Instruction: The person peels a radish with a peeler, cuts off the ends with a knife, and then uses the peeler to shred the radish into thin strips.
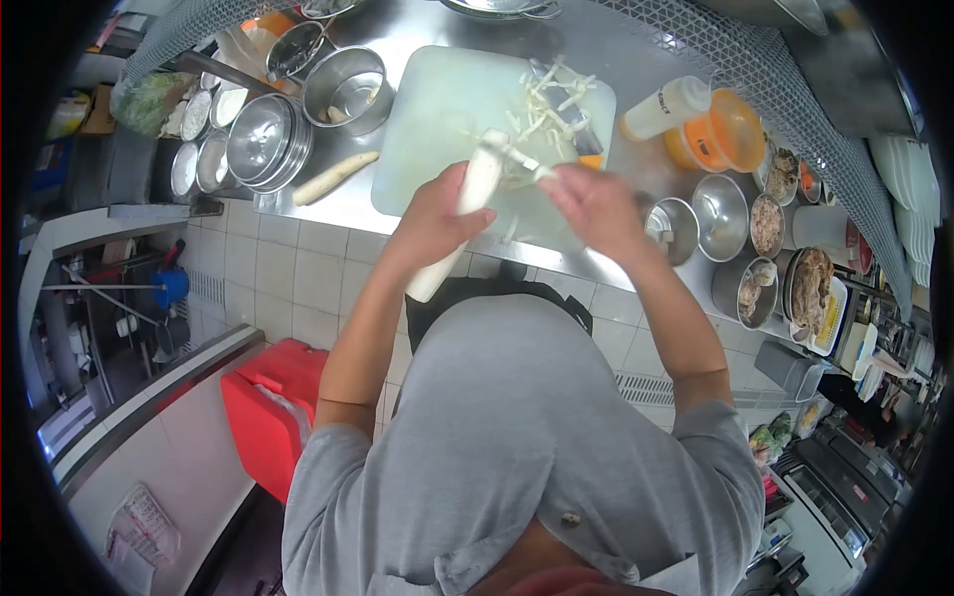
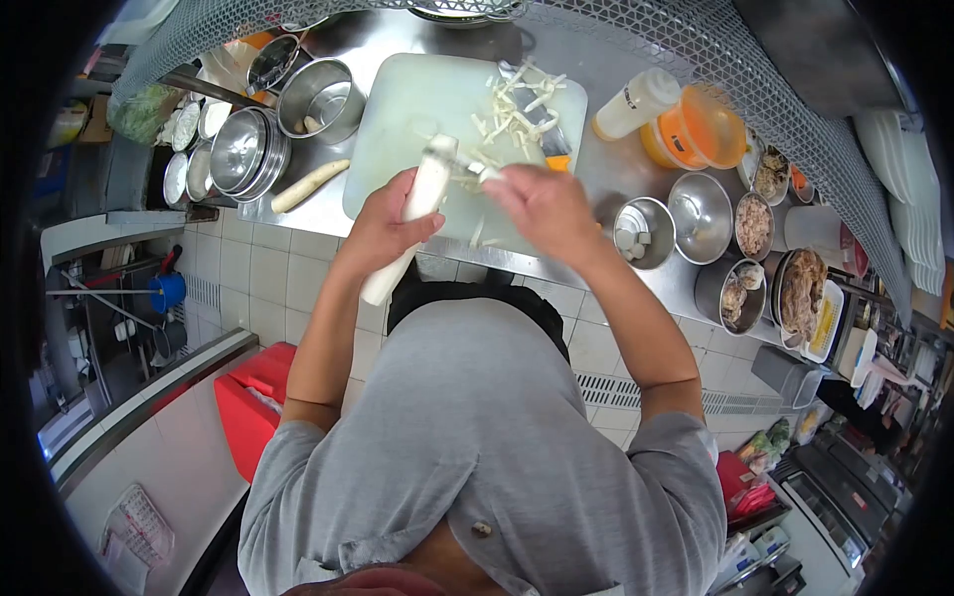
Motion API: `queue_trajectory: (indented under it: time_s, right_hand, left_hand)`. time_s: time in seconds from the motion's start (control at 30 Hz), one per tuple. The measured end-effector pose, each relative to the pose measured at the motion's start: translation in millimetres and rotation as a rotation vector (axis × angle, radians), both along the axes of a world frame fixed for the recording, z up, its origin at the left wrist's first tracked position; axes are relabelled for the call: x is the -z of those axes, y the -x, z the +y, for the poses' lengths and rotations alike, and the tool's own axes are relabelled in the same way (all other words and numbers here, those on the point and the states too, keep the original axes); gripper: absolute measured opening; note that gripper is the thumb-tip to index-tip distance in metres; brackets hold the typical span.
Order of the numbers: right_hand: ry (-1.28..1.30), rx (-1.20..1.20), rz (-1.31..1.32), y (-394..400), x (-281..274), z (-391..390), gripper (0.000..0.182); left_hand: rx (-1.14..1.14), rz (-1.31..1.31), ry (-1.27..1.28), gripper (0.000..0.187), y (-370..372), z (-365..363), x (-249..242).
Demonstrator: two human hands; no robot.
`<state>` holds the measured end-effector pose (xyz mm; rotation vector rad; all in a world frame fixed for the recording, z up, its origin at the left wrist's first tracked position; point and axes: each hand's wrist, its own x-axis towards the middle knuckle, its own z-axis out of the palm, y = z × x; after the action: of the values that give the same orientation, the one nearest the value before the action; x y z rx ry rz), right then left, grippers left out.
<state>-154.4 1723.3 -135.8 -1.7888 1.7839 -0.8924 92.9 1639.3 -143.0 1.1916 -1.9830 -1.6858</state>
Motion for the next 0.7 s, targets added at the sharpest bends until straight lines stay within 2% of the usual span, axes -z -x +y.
queue_trajectory:
  time_s: [0.1, 0.2, 0.3, 0.4, 0.57, 0.63, 0.7]
  right_hand:
    - [-0.082, -0.128, 0.017, -15.9, 0.9, 5.5, 0.034]
    - [-0.045, -0.142, 0.013, -20.8, 6.4, 9.6, 0.025]
    - [-0.058, -0.147, 0.044, -18.8, 4.8, 11.3, 0.024]
    - [0.061, -0.114, 0.070, -19.2, 3.3, 13.5, 0.029]
    - [0.188, -0.006, 0.132, -15.1, 7.4, 18.7, 0.025]
    - [0.226, 0.010, 0.224, -10.3, 5.2, 20.3, 0.023]
    - [0.268, 0.001, 0.349, -8.8, 0.1, 24.6, 0.022]
  left_hand:
    - [0.004, 0.011, 0.135, 0.067, 2.4, 2.7, 3.4]
    - [0.014, 0.007, 0.077, 0.068, 5.4, 4.9, -6.9]
    - [0.018, 0.027, 0.080, 0.067, 3.9, 6.4, -3.2]
    - [-0.029, 0.086, -0.096, 0.062, 2.1, 6.0, -0.4]
    - [-0.170, 0.113, -0.179, 0.049, -7.2, -8.9, 16.4]
    - [-0.219, 0.215, -0.331, 0.047, -8.2, -12.7, 8.0]
    - [-0.266, 0.269, -0.313, 0.049, -3.3, -12.6, -3.4]
